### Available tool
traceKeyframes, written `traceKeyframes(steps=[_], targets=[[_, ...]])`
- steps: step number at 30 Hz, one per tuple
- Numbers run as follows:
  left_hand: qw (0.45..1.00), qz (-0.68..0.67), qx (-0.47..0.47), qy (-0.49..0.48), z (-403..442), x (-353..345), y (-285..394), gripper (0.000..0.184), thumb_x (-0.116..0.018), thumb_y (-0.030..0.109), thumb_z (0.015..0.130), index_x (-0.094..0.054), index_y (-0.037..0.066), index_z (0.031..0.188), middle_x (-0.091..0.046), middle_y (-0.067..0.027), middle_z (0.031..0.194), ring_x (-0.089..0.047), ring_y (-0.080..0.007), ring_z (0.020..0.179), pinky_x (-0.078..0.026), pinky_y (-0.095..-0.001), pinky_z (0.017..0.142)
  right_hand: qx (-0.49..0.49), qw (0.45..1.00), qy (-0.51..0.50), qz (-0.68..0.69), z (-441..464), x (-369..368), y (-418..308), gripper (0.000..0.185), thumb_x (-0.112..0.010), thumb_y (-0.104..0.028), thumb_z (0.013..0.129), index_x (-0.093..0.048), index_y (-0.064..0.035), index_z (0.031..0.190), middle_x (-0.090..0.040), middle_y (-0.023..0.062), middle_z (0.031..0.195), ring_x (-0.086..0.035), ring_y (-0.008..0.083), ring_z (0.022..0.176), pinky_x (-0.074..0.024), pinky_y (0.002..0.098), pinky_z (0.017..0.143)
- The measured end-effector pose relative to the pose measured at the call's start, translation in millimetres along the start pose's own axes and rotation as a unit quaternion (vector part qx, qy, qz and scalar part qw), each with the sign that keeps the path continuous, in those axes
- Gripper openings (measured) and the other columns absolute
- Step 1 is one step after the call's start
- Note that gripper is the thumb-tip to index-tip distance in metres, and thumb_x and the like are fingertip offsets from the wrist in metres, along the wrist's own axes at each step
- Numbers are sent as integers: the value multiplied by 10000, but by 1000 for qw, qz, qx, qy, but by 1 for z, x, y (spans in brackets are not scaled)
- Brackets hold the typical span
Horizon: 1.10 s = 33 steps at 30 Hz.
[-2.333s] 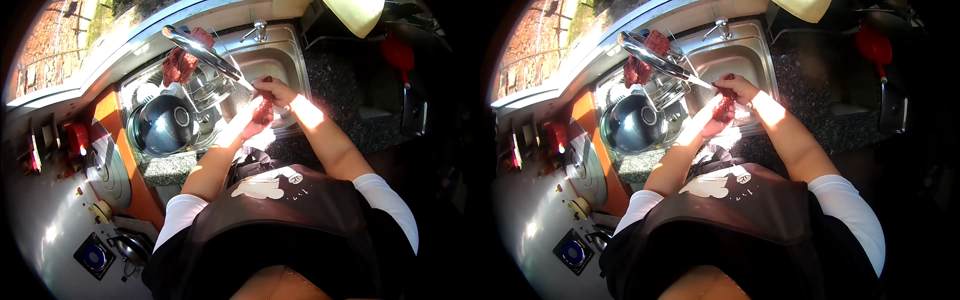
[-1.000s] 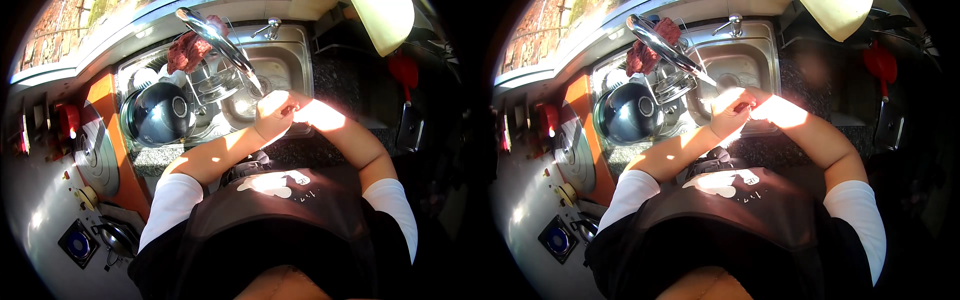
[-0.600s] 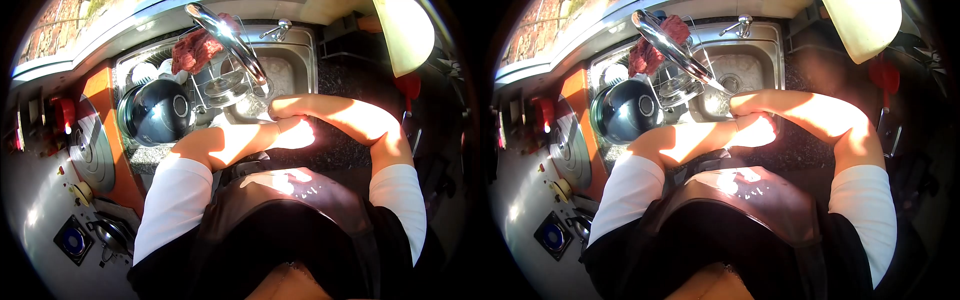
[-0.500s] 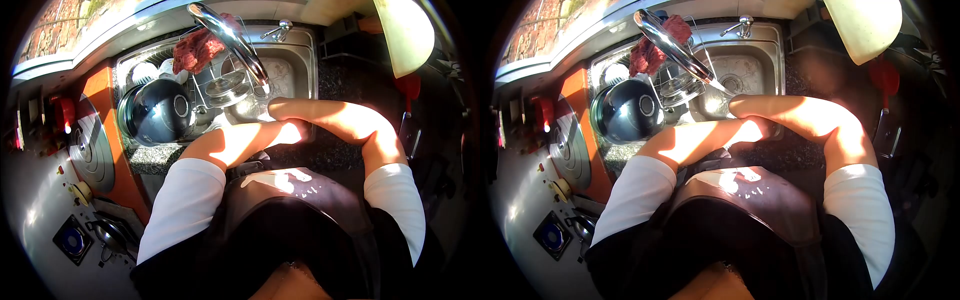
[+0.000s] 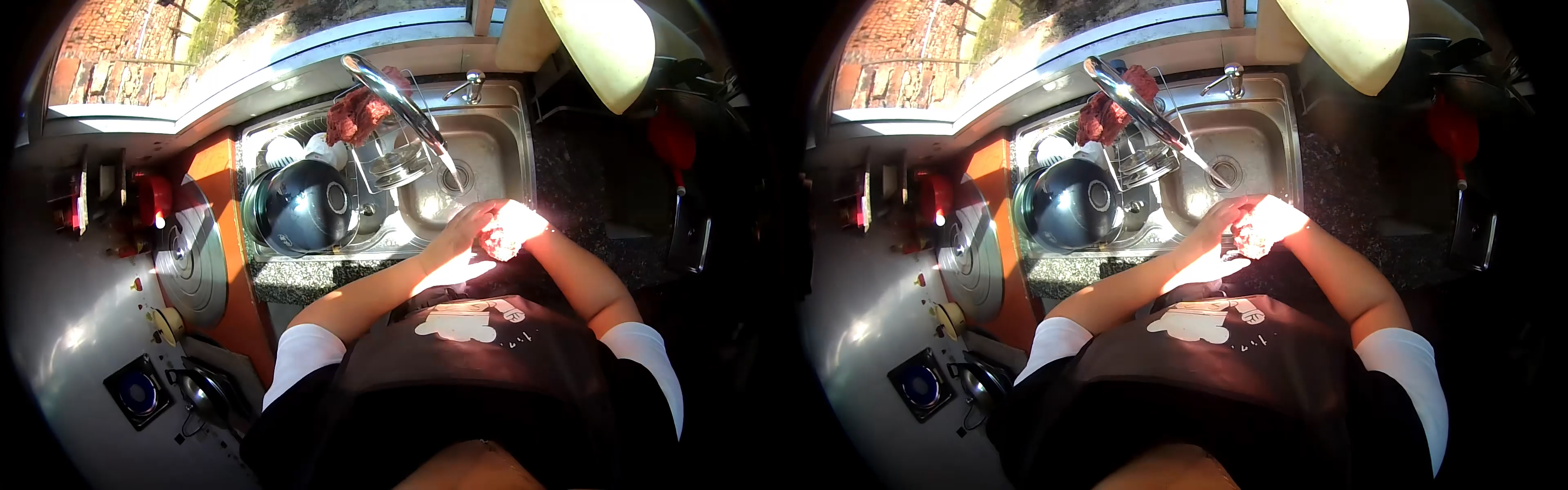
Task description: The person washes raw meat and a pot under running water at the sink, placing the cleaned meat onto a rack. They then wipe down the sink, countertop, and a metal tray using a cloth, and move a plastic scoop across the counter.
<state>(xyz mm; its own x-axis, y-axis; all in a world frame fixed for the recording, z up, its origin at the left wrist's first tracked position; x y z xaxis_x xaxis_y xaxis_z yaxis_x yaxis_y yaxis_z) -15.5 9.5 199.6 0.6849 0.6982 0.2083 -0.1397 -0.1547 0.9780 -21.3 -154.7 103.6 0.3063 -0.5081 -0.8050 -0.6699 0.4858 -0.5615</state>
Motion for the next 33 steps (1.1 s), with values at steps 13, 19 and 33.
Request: traceKeyframes(steps=[13, 19, 33], targets=[[897, 274, -55, 342, -43, 122, 123, 571, -791, 203, 645, -561, 38, 1140, -623, -143, 1008, -599, -304, 944, -485, -400, 829, -52, 982, 156, 97, 30, -116, 3, 220, -528, -291, 959, -603, -84, 967, -581, 2, 870, -579, 111, 727, -481, 256, 655], [788, 584, -67, 185, -19, 172, 137, 441, -763, 223, 681, -619, 108, 1081, -625, -61, 886, -589, -274, 813, -476, -358, 713, -31, 983, 179, 33, 2, -99, -17, 201, -527, -252, 951, -590, -61, 954, -570, 15, 855, -576, 101, 699, -487, 224, 594], [840, 494, -71, 214, 35, 173, 52, 362, -524, 183, 902, -545, 87, 1250, -339, -204, 1416, -271, -384, 1324, -157, -508, 1107, 6, 979, 180, 100, 18, -95, -27, 151, -538, -206, 933, -606, -71, 942, -561, 6, 830, -573, 129, 719, -477, 251, 656]])
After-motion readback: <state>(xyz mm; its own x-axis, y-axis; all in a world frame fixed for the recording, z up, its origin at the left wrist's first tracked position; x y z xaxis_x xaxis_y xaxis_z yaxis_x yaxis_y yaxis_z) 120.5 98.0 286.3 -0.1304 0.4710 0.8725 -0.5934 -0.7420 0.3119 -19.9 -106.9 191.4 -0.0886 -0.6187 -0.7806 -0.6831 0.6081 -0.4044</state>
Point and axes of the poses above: each hand's wrist, its own z-axis towards the middle knuckle, its own x-axis out of the back of the hand, y = z × x, the point moved 3 cm from there along z, towards the middle knuckle
